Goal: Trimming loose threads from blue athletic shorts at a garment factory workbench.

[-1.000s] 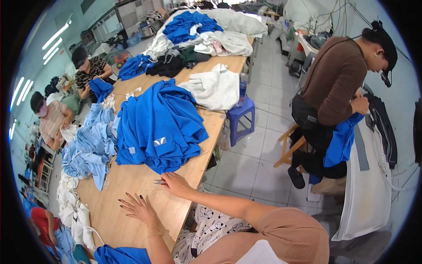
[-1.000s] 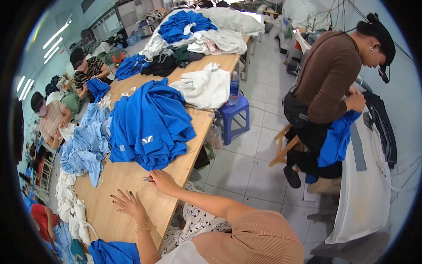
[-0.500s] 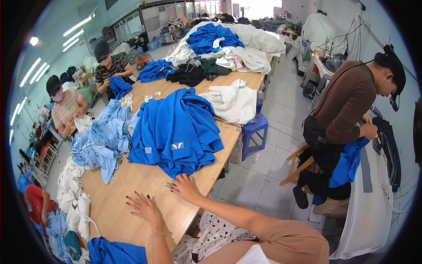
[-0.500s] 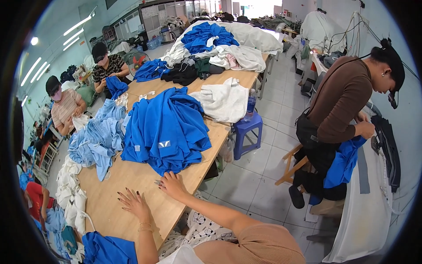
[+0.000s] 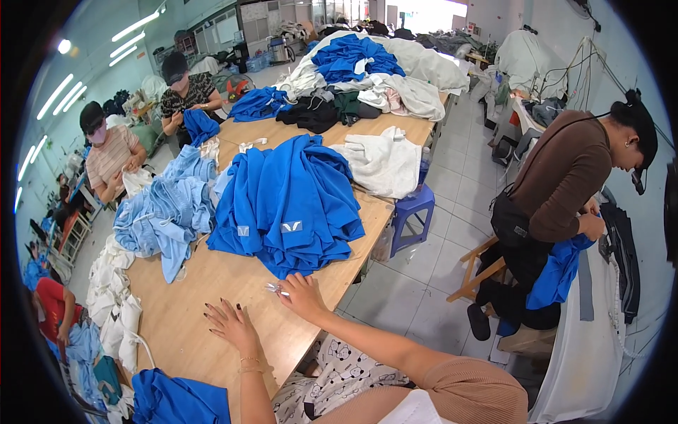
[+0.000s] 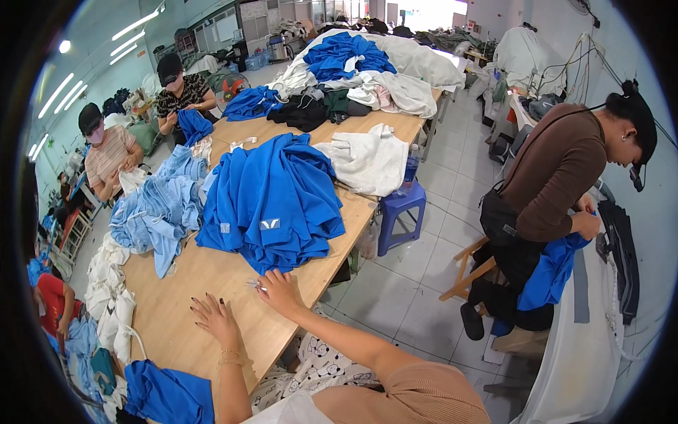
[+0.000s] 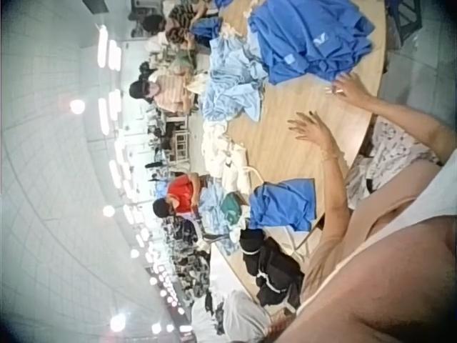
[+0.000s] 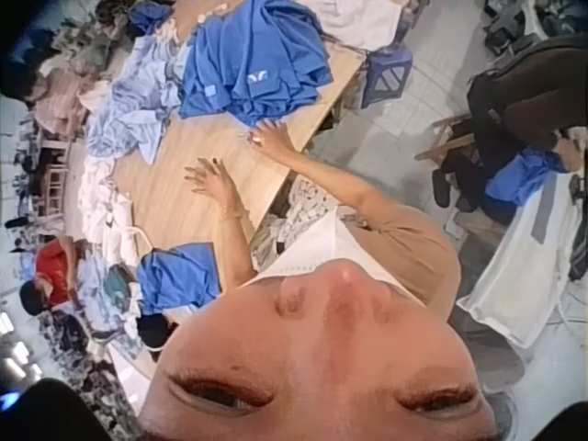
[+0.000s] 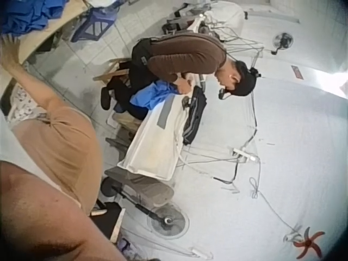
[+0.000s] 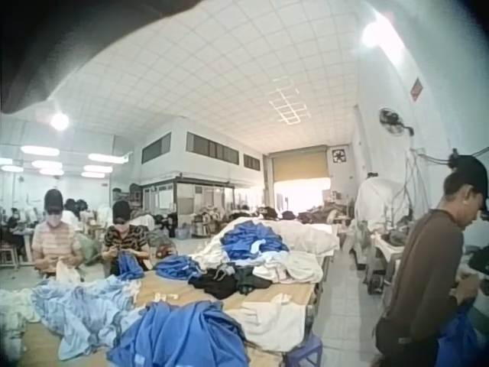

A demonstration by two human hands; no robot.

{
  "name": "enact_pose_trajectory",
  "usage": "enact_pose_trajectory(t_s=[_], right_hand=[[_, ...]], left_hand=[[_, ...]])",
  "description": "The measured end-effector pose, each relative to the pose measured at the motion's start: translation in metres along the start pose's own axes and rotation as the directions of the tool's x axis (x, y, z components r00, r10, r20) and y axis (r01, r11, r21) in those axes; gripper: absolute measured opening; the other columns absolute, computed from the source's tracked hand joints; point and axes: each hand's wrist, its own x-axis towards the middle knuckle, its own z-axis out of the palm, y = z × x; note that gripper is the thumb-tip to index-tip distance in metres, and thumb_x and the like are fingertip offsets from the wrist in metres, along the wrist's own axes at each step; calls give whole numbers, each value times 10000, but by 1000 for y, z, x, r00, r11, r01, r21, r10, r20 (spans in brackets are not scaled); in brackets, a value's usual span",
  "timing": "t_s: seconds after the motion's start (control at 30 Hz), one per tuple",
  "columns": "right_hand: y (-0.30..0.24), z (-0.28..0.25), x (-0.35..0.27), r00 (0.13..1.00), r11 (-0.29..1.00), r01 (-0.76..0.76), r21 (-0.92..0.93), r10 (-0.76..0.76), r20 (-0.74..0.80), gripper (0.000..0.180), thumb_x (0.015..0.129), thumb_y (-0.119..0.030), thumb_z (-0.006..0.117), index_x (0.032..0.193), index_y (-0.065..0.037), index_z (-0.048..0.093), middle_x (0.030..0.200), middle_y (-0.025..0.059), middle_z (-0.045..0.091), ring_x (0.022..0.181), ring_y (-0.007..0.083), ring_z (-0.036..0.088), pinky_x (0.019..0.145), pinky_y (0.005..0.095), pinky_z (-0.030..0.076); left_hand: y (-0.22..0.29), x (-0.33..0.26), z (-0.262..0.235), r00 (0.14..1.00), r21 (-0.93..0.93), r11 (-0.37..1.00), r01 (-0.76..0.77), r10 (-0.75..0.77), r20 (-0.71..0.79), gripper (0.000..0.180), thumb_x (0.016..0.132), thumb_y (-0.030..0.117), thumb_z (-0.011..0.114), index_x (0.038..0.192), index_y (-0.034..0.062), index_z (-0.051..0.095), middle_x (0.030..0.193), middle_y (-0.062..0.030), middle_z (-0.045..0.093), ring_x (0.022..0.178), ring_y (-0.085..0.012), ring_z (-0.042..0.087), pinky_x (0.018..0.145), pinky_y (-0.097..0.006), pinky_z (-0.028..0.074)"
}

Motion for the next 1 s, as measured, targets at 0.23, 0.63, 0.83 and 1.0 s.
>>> enact_pose_trajectory(t_s=[0.23, 0.63, 0.83, 1.0], right_hand=[[3, 7, -2, 997, 997, 6, -79, 0, 72, 226, 793, -219, 640, 986, -105, 608, 909, 32, 498, 899, 203, 466, 740, 368, 329], [3, 6, -4, 995, 998, -21, -57, 26, 97, 243, 799, -215, 631, 1013, -102, 610, 939, 37, 497, 928, 209, 463, 756, 371, 334], [2, 5, -2, 995, 999, -16, -52, 21, 100, 251, 797, -210, 630, 1018, -94, 604, 952, 45, 497, 932, 212, 466, 757, 370, 340], [-2, 6, 4, 992, 998, -9, -63, 17, 128, 264, 801, -217, 626, 1030, -88, 595, 951, 49, 499, 929, 218, 473, 762, 373, 343]], left_hand=[[4, 0, -5, 1000, -16, 1000, 18, -18, 18, 465, 943, 300, 450, 1384, 159, 409, 1543, -116, 111, 1407, -366, 98, 1083, -590, 98], [5, -2, -9, 996, -16, 999, 36, -35, 79, 453, 949, 269, 424, 1386, 151, 406, 1542, -114, 119, 1410, -360, 93, 1092, -569, 110], [0, 1, -7, 997, -40, 998, 40, -37, 74, 437, 943, 230, 434, 1361, 102, 433, 1524, -146, 166, 1402, -364, 125, 1103, -527, 136], [14, 2, -47, 941, -617, 779, -114, -115, -318, 300, 926, 106, 423, 1171, -21, 540, 1291, -163, 462, 1213, -317, 409, 1027, -401, 314]])
